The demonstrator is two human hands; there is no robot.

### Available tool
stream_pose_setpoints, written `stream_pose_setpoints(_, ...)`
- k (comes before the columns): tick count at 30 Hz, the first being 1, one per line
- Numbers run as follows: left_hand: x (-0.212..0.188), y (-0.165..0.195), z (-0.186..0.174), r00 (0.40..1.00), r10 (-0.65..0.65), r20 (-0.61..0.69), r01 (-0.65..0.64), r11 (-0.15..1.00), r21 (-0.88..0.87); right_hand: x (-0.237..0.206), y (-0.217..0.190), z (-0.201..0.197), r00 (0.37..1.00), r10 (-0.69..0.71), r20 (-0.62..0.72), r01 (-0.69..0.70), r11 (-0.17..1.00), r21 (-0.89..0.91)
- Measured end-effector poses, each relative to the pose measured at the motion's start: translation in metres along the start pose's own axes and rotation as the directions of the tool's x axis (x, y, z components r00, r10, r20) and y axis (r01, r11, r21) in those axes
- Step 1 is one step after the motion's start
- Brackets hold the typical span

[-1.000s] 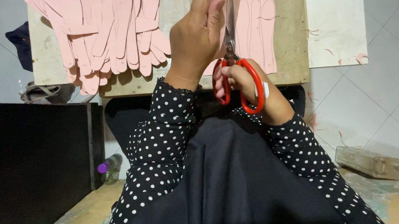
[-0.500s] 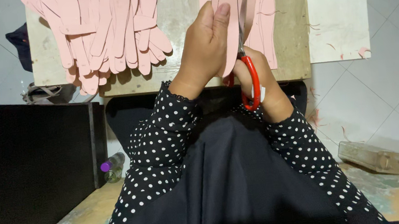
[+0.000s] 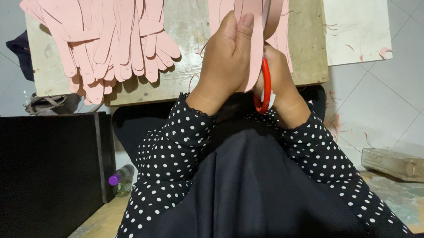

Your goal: The person cuts pink insole-shaped pieces from sheets of pink material using red-handled scissors, following drawn outlines. They trim each piece along the curve, set finished pieces onto a growing pile on the workbench, and continue cutting more pieces from the sheets.

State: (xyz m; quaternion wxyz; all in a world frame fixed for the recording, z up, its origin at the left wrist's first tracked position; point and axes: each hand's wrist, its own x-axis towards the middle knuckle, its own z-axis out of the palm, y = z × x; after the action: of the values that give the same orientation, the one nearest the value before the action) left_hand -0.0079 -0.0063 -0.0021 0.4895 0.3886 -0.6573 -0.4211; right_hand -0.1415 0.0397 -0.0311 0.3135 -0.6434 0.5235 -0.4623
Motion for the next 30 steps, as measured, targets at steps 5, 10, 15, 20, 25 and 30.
stream_pose_setpoints(5,-0.001,0.003,0.003,0.998,-0.054,0.010,0.054,0.998,0.025,-0.006,0.000,0.004,0.999,0.014,-0.041,-0.012,0.999,0.052)
stream_pose_setpoints(10,-0.002,0.004,0.004,0.999,-0.038,0.019,0.038,0.999,-0.001,-0.006,-0.005,0.004,0.995,0.084,-0.045,-0.083,0.996,0.027)
stream_pose_setpoints(15,0.014,0.004,-0.013,0.998,-0.059,-0.020,0.059,0.998,0.001,-0.011,-0.012,0.002,0.984,0.172,0.056,-0.175,0.983,0.055)
stream_pose_setpoints(20,0.027,-0.001,-0.020,0.972,0.138,-0.191,-0.147,0.989,-0.033,-0.014,-0.009,0.007,0.988,0.094,0.123,-0.106,0.990,0.090)
stream_pose_setpoints(25,0.009,-0.003,-0.007,0.980,0.110,-0.166,-0.120,0.992,-0.050,-0.016,0.003,0.006,0.971,0.191,0.146,-0.227,0.928,0.296)
stream_pose_setpoints(30,0.009,-0.004,-0.007,0.970,0.121,-0.211,-0.125,0.992,-0.007,-0.019,0.016,0.009,0.986,0.106,0.128,-0.138,0.952,0.274)
